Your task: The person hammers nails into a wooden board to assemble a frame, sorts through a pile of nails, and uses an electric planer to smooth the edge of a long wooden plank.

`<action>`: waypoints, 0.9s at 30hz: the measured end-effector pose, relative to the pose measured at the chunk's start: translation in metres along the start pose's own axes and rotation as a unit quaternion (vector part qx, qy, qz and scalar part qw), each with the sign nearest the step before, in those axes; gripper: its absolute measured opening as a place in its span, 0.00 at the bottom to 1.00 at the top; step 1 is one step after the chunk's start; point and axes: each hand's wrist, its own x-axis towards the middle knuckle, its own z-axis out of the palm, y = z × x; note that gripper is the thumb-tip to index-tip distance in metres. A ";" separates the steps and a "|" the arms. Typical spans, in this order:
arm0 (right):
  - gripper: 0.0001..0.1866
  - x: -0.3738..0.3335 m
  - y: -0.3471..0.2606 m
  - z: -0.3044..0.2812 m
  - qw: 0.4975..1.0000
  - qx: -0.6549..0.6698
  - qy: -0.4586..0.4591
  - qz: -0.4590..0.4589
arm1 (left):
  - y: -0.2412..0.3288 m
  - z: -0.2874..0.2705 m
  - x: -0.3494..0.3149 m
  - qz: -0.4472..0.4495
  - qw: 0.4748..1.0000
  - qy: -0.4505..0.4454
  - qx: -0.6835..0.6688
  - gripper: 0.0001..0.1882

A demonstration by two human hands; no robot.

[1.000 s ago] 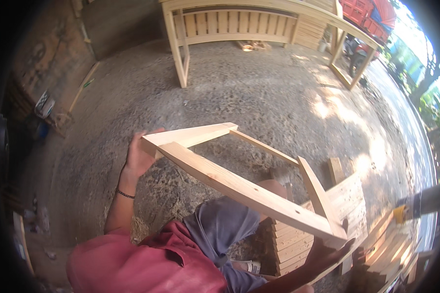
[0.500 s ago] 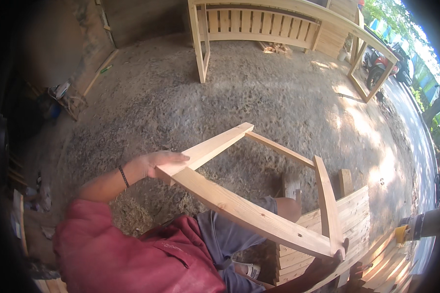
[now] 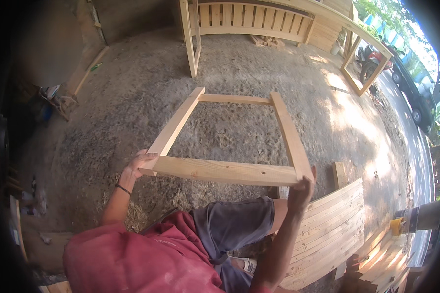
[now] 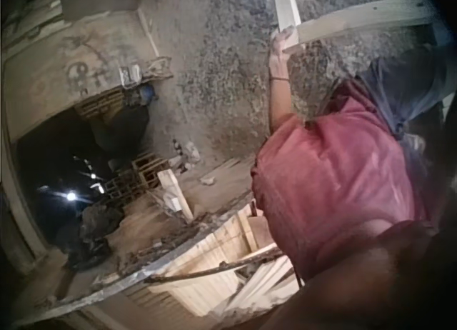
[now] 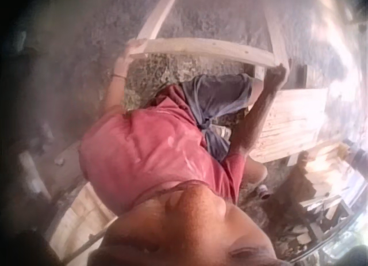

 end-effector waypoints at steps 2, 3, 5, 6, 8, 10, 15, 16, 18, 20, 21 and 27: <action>0.39 0.027 0.050 -0.016 0.998 0.046 -0.018 0.050 | -0.019 -0.017 0.013 0.001 1.000 0.028 0.013 0.28; 0.35 0.040 0.078 -0.036 0.997 0.043 0.016 0.055 | -0.030 -0.021 0.022 0.003 0.999 0.037 0.016 0.28; 0.29 0.095 0.099 -0.125 0.995 -0.045 0.026 0.081 | -0.061 -0.018 0.050 -0.033 0.999 0.027 -0.001 0.27; 0.28 0.096 0.109 -0.125 0.989 -0.072 0.035 0.123 | -0.083 -0.030 0.049 -0.042 0.998 0.040 -0.006 0.27; 0.25 0.092 0.120 -0.119 0.970 -0.127 0.060 0.196 | -0.122 -0.041 0.046 -0.022 0.998 0.064 -0.017 0.28; 0.21 0.046 0.129 -0.067 0.916 -0.292 0.093 0.257 | -0.150 -0.058 0.027 -0.084 0.979 0.185 0.029 0.28; 0.20 0.062 0.126 -0.160 0.796 -0.565 0.070 0.206 | -0.217 -0.034 0.089 -0.063 0.981 0.165 0.077 0.29; 0.21 0.055 0.122 -0.158 0.809 -0.524 0.076 0.256 | -0.232 -0.033 0.090 -0.042 0.966 0.187 0.171 0.29; 0.19 0.036 0.127 -0.129 0.864 -0.425 0.061 0.262 | -0.260 -0.057 0.096 -0.056 0.939 0.277 0.196 0.32; 0.18 0.030 0.108 -0.109 0.898 -0.380 0.006 0.223 | -0.282 -0.055 0.112 -0.067 0.911 0.345 0.215 0.40; 0.18 0.023 0.094 -0.104 0.892 -0.413 -0.001 0.182 | -0.288 -0.046 0.118 -0.079 0.917 0.329 0.214 0.42; 0.18 -0.033 0.051 -0.018 0.934 -0.349 0.001 0.073 | -0.292 -0.081 0.131 0.004 0.835 0.354 0.420 0.48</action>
